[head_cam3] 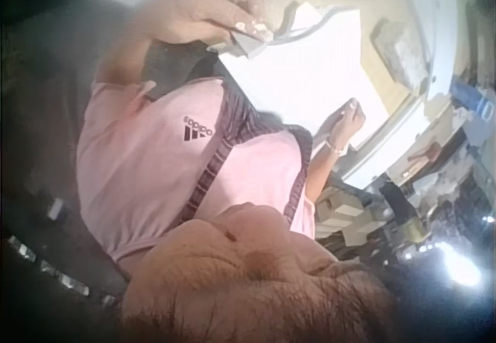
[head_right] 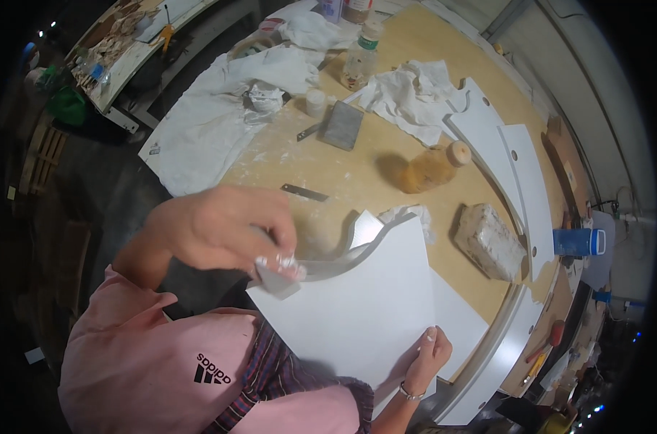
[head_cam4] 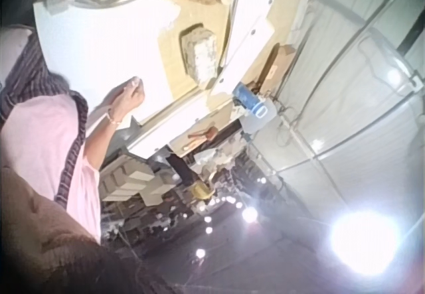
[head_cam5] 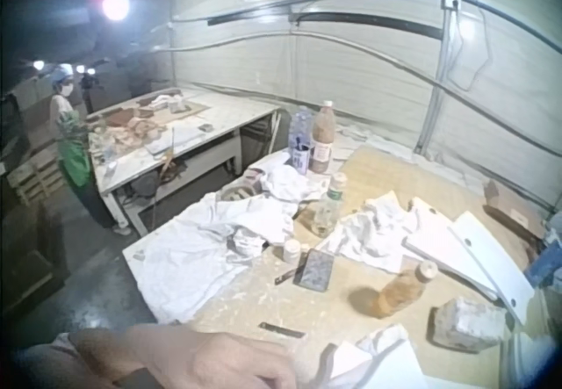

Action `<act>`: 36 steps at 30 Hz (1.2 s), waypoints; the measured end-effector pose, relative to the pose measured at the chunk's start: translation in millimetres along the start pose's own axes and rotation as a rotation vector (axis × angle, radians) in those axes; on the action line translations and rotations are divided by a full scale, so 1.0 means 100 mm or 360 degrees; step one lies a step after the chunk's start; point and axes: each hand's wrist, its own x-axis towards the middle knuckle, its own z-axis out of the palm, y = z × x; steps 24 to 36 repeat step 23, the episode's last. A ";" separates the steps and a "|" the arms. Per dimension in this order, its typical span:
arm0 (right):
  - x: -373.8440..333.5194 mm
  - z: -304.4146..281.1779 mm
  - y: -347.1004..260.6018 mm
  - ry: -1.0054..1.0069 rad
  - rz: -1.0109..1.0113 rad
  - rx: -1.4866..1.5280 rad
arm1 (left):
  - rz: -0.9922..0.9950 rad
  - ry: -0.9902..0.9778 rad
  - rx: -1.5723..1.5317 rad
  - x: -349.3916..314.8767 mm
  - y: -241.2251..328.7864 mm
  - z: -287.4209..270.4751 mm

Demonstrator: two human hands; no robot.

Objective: The person applies white putty to the curved edges and holes of white furniture panels, rubs the putty into the gaps by hand and with a small block, and then wipes the panels clean with a cloth.

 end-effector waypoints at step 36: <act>-0.05 0.06 -0.13 0.0009 0.0080 -0.0079 | -0.0258 -0.0430 0.0003 -0.15 0.04 -0.28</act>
